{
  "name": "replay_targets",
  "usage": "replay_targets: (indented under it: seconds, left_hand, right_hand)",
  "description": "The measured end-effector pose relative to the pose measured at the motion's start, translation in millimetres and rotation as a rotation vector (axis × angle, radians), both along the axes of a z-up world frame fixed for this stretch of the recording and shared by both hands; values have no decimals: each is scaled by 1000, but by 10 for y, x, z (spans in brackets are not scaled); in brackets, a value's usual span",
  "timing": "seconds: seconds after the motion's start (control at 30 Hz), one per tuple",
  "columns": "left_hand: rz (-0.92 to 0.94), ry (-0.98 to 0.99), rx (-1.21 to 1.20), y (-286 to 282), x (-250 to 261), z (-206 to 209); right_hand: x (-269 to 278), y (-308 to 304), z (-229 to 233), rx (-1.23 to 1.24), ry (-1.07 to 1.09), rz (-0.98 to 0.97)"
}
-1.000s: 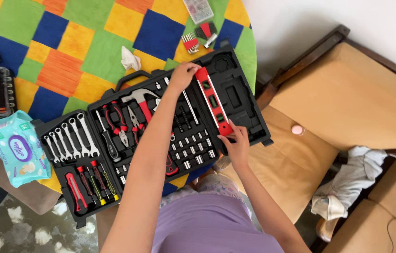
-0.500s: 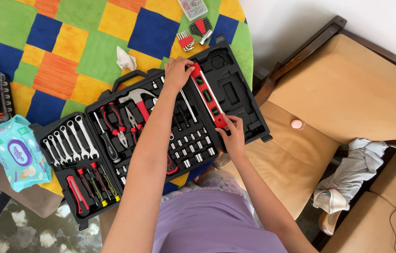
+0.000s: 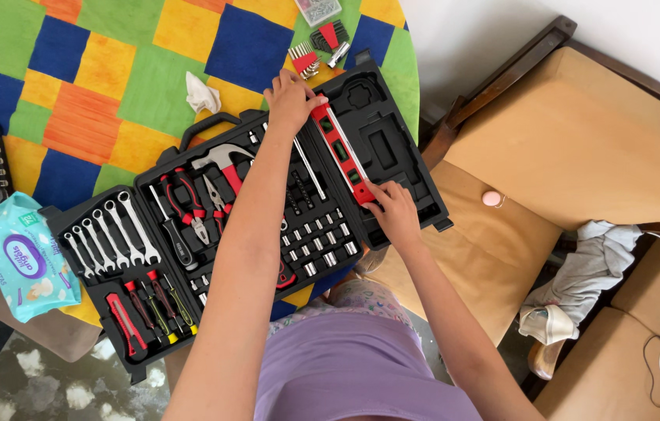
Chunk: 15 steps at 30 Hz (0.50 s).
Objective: The person organizes tools in a toolbox, picking up items like an adjustable wrench, a level, and a set of Allen keys from a table and placing them into their designated slots within the plastic case.
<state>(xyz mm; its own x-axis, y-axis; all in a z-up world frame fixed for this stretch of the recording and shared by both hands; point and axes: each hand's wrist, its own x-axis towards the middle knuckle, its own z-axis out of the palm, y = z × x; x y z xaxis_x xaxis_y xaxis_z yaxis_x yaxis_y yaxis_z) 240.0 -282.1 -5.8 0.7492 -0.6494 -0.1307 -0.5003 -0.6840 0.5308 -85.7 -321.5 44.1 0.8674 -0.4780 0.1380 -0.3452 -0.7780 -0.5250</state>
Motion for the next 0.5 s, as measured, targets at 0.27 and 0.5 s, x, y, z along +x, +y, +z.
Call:
replay_targets:
  seconds: [0.27,0.5]
  left_hand:
    - [-64,-24,-21,-30,54,-35]
    - [-31,87,56,-103,24,-91]
  right_hand:
    - [5,-121,-63,198,-214,-62]
    - [147,-257,-183,521,-27,-226]
